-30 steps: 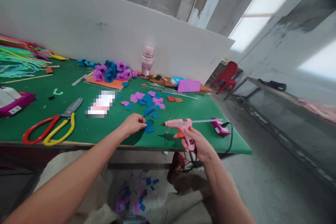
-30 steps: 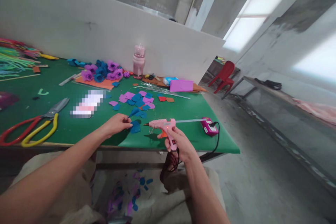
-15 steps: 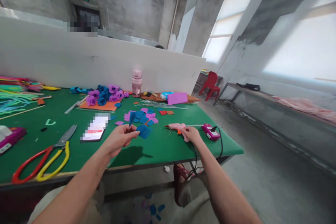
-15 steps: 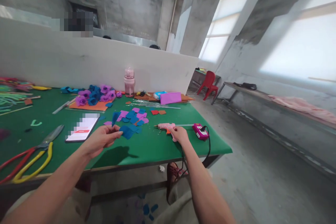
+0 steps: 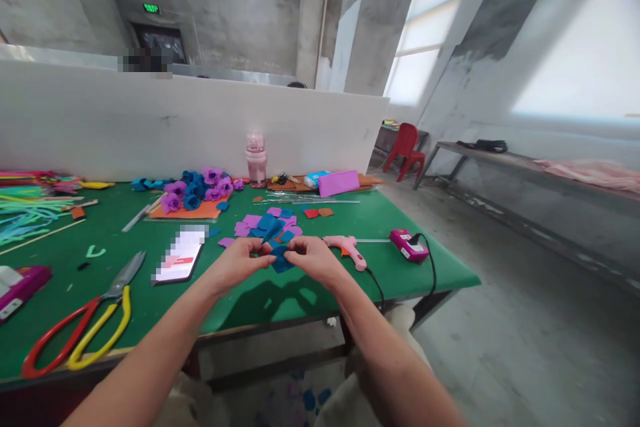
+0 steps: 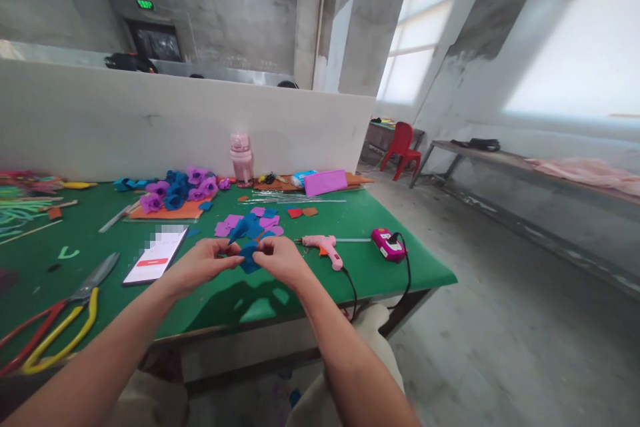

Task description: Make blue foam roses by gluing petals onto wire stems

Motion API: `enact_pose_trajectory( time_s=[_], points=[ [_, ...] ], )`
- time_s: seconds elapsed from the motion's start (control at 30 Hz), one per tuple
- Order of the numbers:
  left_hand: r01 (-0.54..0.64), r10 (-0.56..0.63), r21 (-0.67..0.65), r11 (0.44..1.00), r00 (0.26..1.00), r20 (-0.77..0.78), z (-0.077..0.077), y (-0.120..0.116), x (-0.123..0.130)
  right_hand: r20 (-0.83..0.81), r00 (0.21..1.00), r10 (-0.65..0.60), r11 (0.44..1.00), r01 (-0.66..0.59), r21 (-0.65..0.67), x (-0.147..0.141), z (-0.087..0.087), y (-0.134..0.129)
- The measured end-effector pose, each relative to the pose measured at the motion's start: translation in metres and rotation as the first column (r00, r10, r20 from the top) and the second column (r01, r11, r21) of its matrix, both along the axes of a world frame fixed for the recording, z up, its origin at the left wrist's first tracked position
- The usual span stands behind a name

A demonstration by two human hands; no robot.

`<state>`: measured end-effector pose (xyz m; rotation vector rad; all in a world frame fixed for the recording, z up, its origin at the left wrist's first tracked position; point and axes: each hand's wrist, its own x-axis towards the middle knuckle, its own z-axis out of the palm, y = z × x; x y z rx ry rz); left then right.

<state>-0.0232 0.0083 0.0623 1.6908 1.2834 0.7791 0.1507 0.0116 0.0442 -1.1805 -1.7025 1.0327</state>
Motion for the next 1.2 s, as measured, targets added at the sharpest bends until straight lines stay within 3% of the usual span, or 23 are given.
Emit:
enact_pose_trajectory(
  time_s=[0.17, 0.33, 0.47, 0.57, 0.7, 0.9, 1.2],
  points=[
    [-0.078, 0.085, -0.037, 0.996, 0.952, 0.293, -0.011, -0.003, -0.001, -0.286, 0.908, -0.308, 0.951, 0.298, -0.079, 0.016, -0.023, 0.019],
    [-0.127, 0.119, 0.001, 0.992, 0.930, 0.349, -0.020, -0.004, -0.006, -0.473, 0.806, -0.356, 0.930, 0.258, -0.261, 0.021, -0.029, 0.024],
    [-0.144, 0.115, 0.042, 0.989, 0.908, 0.403, -0.021, -0.004, -0.005, -0.548, 0.728, -0.411, 0.906, 0.262, -0.332, 0.010, -0.020, 0.020],
    [-0.191, 0.136, 0.091, 0.977, 0.897, 0.420, -0.025, -0.005, -0.004, -0.633, 0.669, -0.388, 0.919, 0.226, -0.324, 0.001, -0.011, 0.017],
    [-0.288, 0.205, 0.226, 0.930, 0.922, 0.330, -0.035, -0.003, -0.006, -0.682, 0.653, -0.330, 0.944, 0.229, -0.238, -0.002, -0.002, 0.016],
    [-0.310, 0.237, 0.380, 0.871, 0.945, 0.227, -0.048, -0.002, -0.011, -0.681, 0.651, -0.334, 0.941, 0.272, -0.201, -0.001, 0.001, 0.014],
    [-0.307, 0.251, 0.274, 0.911, 0.942, 0.222, -0.049, -0.005, -0.005, -0.624, 0.694, -0.359, 0.930, 0.321, -0.178, -0.010, -0.008, 0.014]
  ],
)
